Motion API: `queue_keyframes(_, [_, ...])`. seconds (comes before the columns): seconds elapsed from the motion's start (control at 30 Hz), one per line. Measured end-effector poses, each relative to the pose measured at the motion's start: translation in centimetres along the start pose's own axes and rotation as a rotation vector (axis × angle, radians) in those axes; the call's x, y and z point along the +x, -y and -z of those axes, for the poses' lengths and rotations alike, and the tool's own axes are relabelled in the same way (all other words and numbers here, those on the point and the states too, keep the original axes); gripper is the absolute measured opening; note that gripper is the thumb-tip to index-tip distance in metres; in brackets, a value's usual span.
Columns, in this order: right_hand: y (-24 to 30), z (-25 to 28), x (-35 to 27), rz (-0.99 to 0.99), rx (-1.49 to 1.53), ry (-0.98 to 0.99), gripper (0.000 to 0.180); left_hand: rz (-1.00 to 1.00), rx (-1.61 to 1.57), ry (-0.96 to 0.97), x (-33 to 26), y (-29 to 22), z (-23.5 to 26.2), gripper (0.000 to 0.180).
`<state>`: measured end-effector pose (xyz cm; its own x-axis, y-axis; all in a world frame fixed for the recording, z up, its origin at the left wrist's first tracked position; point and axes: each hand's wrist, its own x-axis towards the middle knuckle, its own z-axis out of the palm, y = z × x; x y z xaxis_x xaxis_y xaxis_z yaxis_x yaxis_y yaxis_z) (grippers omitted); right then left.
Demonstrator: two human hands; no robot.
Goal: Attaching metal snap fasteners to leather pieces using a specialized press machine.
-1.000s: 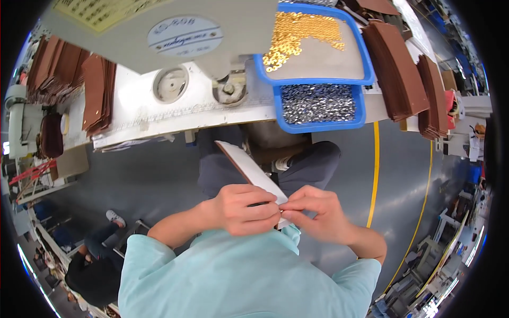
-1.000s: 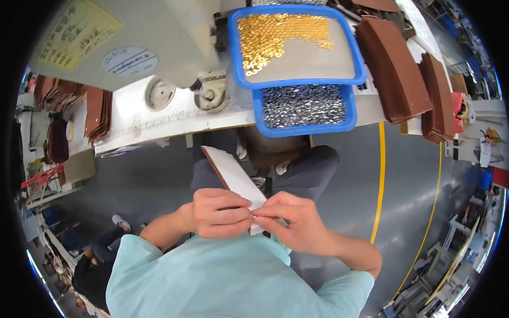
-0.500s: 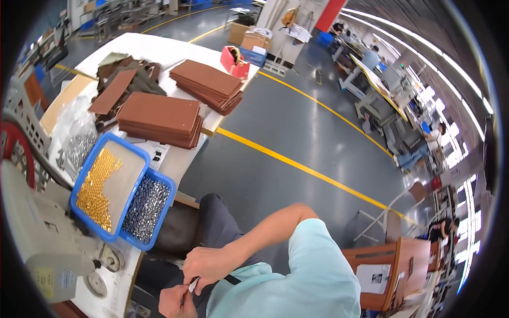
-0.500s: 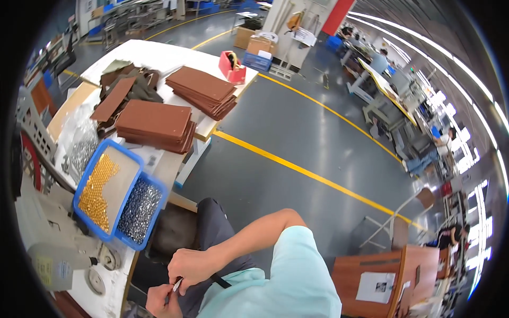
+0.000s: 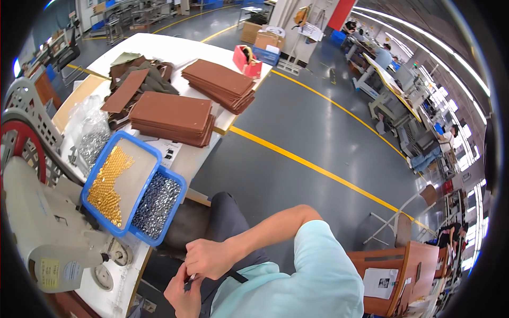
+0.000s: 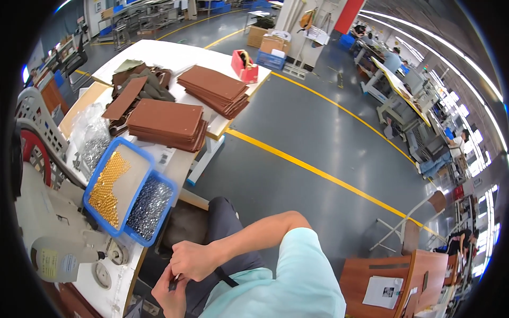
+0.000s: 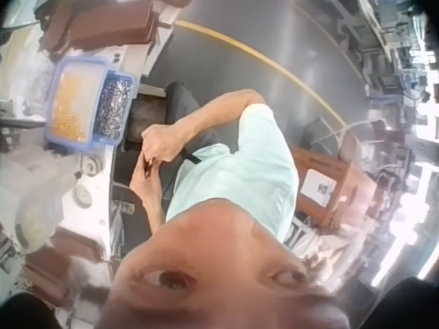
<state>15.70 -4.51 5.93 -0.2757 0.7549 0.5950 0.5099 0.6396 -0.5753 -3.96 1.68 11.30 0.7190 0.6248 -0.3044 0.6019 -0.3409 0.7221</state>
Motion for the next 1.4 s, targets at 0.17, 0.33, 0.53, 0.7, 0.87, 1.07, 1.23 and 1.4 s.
queue_keyframes(0.17, [-0.1, -0.5, -0.1, -0.021, 0.082, -0.04, 0.018, -0.339, 0.023, -0.265, 0.5, 1.3, -2.0, 0.045])
queue_keyframes(0.33, [0.3, 0.8, -0.2, -0.077, -0.01, 0.009, 0.02, -0.309, 0.002, -0.156, 0.4, 1.2, -1.1, 0.058])
queue_keyframes(0.53, [0.7, 2.2, 2.2, -0.186, 0.042, 0.158, 0.02, -0.365, -0.033, -0.255, -0.3, 2.4, -0.1, 0.056])
queue_keyframes(0.7, [-3.8, 8.0, 9.6, -0.391, 0.094, 0.196, 0.021, -0.329, 0.008, -0.306, -1.3, 3.0, 1.0, 0.032])
queue_keyframes(0.87, [-17.1, 10.6, 13.8, -0.597, -0.397, -0.036, 0.028, -0.349, -0.291, -0.369, -0.7, 2.9, 0.4, 0.02])
queue_keyframes(1.07, [-23.4, 9.4, 17.0, -0.635, -0.549, 0.079, 0.022, 0.077, -0.616, -0.334, -1.4, 3.6, 0.6, 0.021])
queue_keyframes(1.23, [-24.0, 9.8, 18.4, -0.624, -0.676, 0.185, 0.011, 0.061, -0.69, -0.221, -1.1, 4.2, 2.2, 0.055])
queue_keyframes(1.4, [-23.6, 9.1, 18.8, -0.507, -0.939, 0.24, 0.01, 0.054, -0.644, -0.154, 0.0, 3.9, 3.5, 0.037])
